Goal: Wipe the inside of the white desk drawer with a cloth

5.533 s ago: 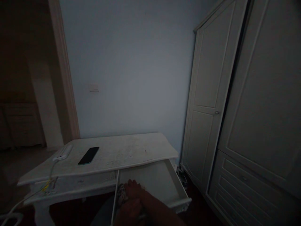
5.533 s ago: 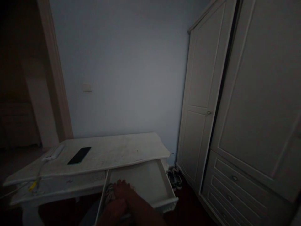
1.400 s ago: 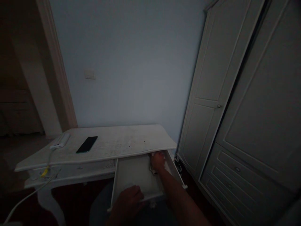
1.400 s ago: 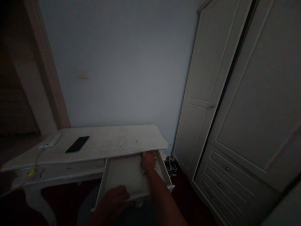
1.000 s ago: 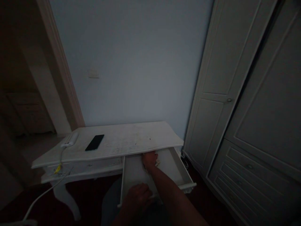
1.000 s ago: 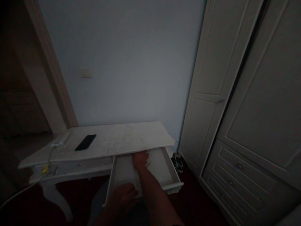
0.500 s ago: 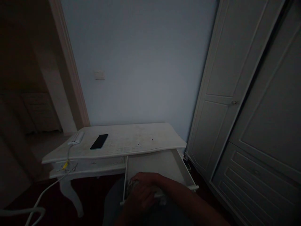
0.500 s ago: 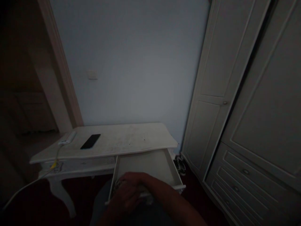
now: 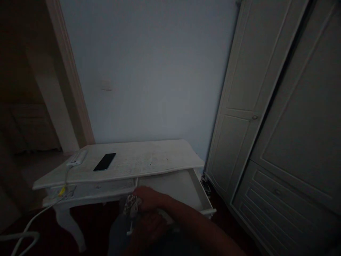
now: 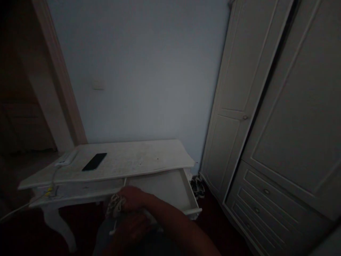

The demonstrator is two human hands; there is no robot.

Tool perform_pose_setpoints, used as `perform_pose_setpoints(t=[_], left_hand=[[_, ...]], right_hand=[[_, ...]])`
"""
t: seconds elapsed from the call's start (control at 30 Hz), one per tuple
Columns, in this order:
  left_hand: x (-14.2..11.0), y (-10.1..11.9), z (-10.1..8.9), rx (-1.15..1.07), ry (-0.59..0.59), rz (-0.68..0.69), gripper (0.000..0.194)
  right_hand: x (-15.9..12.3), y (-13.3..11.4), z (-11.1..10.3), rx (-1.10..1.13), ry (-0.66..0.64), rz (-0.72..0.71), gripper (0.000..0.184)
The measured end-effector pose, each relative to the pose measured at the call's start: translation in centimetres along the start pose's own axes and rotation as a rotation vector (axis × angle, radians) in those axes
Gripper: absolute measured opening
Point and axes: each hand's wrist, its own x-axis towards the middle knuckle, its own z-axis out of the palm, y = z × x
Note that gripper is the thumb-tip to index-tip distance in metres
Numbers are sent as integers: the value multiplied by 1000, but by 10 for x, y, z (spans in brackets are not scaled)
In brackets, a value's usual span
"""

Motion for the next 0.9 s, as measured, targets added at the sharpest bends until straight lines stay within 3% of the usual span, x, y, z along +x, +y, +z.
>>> perform_pose_setpoints(t=[0.07, 0.1, 0.2, 0.3, 0.4, 0.47, 0.57, 0.67, 0.9], left_hand=[[-1, 0, 0, 14, 50, 51, 18], [0, -1, -2, 20, 77, 71, 18], [6, -3, -8, 23, 114, 121, 19], [14, -3, -19, 49, 93, 159, 21], [21, -2, -29, 64, 56, 140, 25], [24, -1, -34, 42, 44, 116, 27], [25, 0, -34, -8, 28, 64, 28], [24, -1, -32, -31, 25, 27, 31], [20, -2, -30, -46, -1, -2, 33]], right_hand=[[-23, 6, -11, 100, -114, -18, 25], [-39, 10, -20, 123, -111, 15, 22], [-103, 17, -62, 102, 120, 171, 19], [-186, 20, -110, 40, 409, 221, 33], [-263, 25, -134, -117, 478, 366, 42], [-296, 34, -128, -151, 423, 503, 49], [-309, 53, -97, -124, 357, 625, 70], [-291, 76, -80, -75, 411, 634, 68], [-242, 128, -107, 156, 772, 578, 62]])
